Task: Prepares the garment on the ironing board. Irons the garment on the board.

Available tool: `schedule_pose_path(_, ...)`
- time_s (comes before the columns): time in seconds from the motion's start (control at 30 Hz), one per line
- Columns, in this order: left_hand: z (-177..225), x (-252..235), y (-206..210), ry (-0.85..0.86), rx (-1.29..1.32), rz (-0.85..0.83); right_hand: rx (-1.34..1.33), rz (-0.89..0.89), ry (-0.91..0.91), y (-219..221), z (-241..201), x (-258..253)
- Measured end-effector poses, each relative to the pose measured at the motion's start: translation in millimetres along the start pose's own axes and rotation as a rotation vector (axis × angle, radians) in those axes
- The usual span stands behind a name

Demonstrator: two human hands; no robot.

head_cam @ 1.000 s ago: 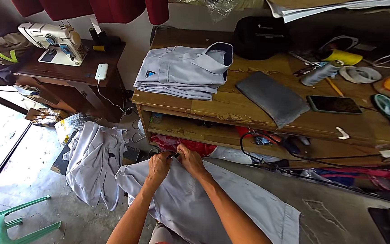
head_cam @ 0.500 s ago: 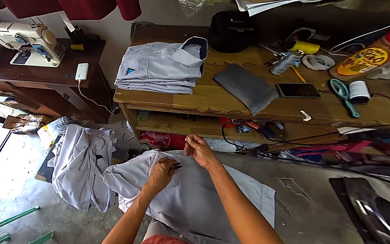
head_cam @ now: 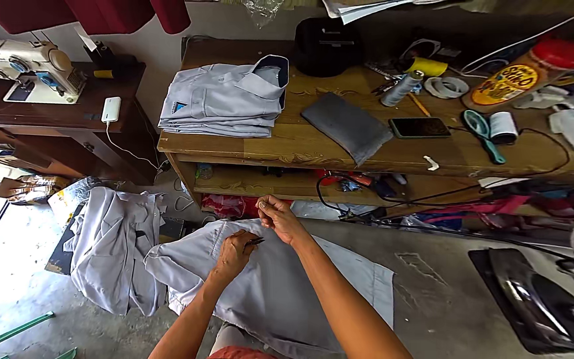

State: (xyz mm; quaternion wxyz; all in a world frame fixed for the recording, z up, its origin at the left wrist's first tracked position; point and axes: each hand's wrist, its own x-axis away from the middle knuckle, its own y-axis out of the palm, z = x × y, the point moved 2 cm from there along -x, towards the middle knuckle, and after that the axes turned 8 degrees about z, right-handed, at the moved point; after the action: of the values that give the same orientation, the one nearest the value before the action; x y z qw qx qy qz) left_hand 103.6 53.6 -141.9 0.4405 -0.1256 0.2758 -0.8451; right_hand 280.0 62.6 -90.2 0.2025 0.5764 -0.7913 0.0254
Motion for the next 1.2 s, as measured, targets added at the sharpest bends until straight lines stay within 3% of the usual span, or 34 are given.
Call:
schedule_pose_path(0.17, -2, 1, -9, -0.121, 0.138, 0.143, 0.095, 0.014, -0.094, -8, -4, -1)
schedule_pose_path(0.33, -15, 10, -39, -0.29, 0.235, 0.293, 0.759, -0.244, -0.317, -30, 22, 22)
schedule_pose_path(0.47, -18, 29, -50, -0.338, 0.285, 0.284, 0.975, -0.271, -0.498, -34, 69, 48)
schedule_pose_path(0.6, -14, 43, -40, -0.349, 0.307, 0.233, 0.948, -0.156, -0.673, -36, 84, 50)
schedule_pose_path(0.8, -6, 42, -21, -0.35, 0.235, 0.087, 0.852, -0.206, -0.349, -45, 65, 35)
schedule_pose_path(0.93, 2, 37, -18, -0.281, 0.113, 0.034, 0.728, -0.177, -0.273, -50, 66, 29)
schedule_pose_path(1.1, 5, 35, -9, -0.244, 0.001, 0.015, 0.108, 0.004, -0.086, -55, 72, 28)
schedule_pose_path(1.2, 4, 37, -18, -0.222, 0.067, 0.132, -0.178, 0.221, 0.01, -58, 60, 27)
